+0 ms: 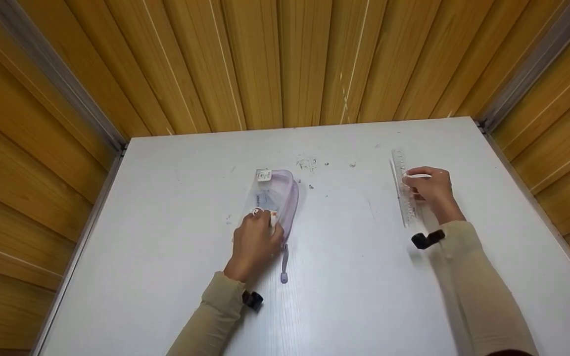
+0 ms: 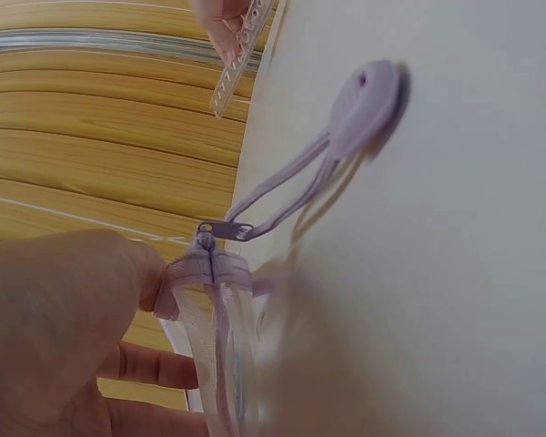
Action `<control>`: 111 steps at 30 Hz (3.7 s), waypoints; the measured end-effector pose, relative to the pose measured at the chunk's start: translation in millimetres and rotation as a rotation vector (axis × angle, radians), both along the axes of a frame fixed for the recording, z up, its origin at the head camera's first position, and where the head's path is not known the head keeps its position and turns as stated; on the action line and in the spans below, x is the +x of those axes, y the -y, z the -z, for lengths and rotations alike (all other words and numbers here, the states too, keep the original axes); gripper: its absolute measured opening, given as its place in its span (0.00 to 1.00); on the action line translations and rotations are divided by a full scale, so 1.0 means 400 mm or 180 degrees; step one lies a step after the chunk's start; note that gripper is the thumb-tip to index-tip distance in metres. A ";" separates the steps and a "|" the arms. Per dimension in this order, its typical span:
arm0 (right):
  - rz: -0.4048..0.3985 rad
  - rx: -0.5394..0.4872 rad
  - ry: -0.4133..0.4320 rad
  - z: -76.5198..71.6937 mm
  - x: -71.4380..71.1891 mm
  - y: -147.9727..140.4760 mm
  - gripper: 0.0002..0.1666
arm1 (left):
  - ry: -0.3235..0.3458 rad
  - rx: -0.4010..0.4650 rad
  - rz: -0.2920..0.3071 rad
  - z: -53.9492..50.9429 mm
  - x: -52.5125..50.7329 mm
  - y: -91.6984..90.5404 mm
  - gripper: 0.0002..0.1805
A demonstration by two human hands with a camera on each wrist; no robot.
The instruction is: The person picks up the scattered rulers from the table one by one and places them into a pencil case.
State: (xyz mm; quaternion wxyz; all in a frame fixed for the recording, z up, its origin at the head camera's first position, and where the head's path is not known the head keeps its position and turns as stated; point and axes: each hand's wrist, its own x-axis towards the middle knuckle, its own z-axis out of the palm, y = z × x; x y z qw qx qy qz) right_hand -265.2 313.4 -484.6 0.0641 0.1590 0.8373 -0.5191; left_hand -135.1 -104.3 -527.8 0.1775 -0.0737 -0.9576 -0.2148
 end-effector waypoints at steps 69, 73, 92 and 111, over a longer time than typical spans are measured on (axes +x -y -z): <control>-0.0009 -0.1415 -0.0161 0.044 -0.008 0.494 0.16 | -0.0125 -0.0017 -0.0008 -0.003 0.000 0.001 0.12; 0.0007 -0.1476 -0.0232 0.052 -0.003 0.520 0.14 | -0.0129 0.0000 0.0006 -0.003 0.001 0.001 0.11; 0.0001 -0.1604 -0.0292 0.074 0.028 0.629 0.13 | -0.0103 -0.0012 -0.0031 -0.004 0.003 -0.003 0.11; -0.0239 -0.0985 -0.0219 0.088 0.045 0.685 0.14 | 0.0066 0.0063 -0.0024 -0.002 0.003 -0.002 0.11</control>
